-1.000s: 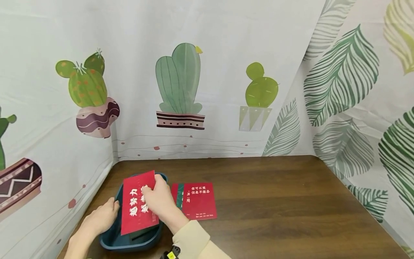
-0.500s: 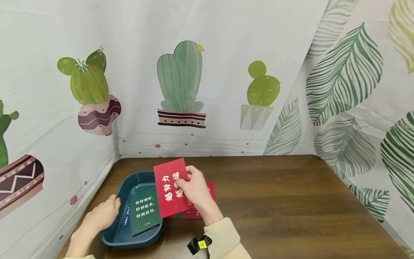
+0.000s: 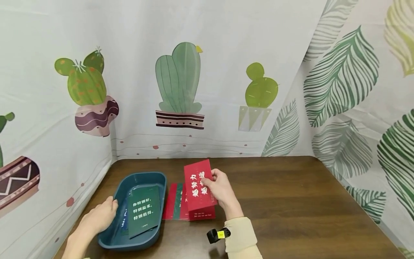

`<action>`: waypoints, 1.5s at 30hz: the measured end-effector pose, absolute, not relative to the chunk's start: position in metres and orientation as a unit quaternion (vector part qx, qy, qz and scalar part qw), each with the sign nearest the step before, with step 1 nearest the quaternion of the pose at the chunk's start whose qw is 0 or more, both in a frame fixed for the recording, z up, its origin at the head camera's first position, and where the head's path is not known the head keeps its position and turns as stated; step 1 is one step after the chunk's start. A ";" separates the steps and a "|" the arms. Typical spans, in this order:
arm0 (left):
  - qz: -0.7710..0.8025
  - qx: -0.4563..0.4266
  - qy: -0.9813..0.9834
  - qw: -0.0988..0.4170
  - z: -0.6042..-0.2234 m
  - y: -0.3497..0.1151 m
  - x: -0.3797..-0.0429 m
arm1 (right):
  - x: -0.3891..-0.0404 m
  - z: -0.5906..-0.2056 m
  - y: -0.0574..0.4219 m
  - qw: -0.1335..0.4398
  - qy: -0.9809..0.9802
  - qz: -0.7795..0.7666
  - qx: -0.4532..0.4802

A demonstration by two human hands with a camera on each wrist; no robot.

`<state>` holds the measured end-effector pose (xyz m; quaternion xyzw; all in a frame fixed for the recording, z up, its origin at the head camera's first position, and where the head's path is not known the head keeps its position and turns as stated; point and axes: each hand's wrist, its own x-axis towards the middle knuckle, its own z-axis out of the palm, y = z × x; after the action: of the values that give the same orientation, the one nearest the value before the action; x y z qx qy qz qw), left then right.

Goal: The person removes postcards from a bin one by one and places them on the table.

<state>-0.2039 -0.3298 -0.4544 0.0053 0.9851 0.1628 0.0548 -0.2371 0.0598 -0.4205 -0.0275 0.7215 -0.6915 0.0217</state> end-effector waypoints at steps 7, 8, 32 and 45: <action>0.163 0.007 0.985 0.053 -0.455 -0.330 -0.203 | -0.243 -0.442 0.074 0.040 0.752 -0.658 0.005; 0.163 0.007 0.985 0.053 -0.456 -0.330 -0.203 | -0.244 -0.445 0.075 0.041 0.758 -0.651 0.006; 0.163 0.006 0.985 0.053 -0.458 -0.331 -0.205 | -0.256 -0.484 0.067 0.002 0.872 -0.485 0.068; 0.165 0.001 0.985 0.057 -0.456 -0.331 -0.204 | -0.257 -0.485 0.065 -0.022 0.924 -0.371 0.085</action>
<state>-0.2042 -0.3309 -0.4557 0.0012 0.9847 0.1646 0.0567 -0.2568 0.0647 -0.4852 0.0851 0.9245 -0.3710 -0.0218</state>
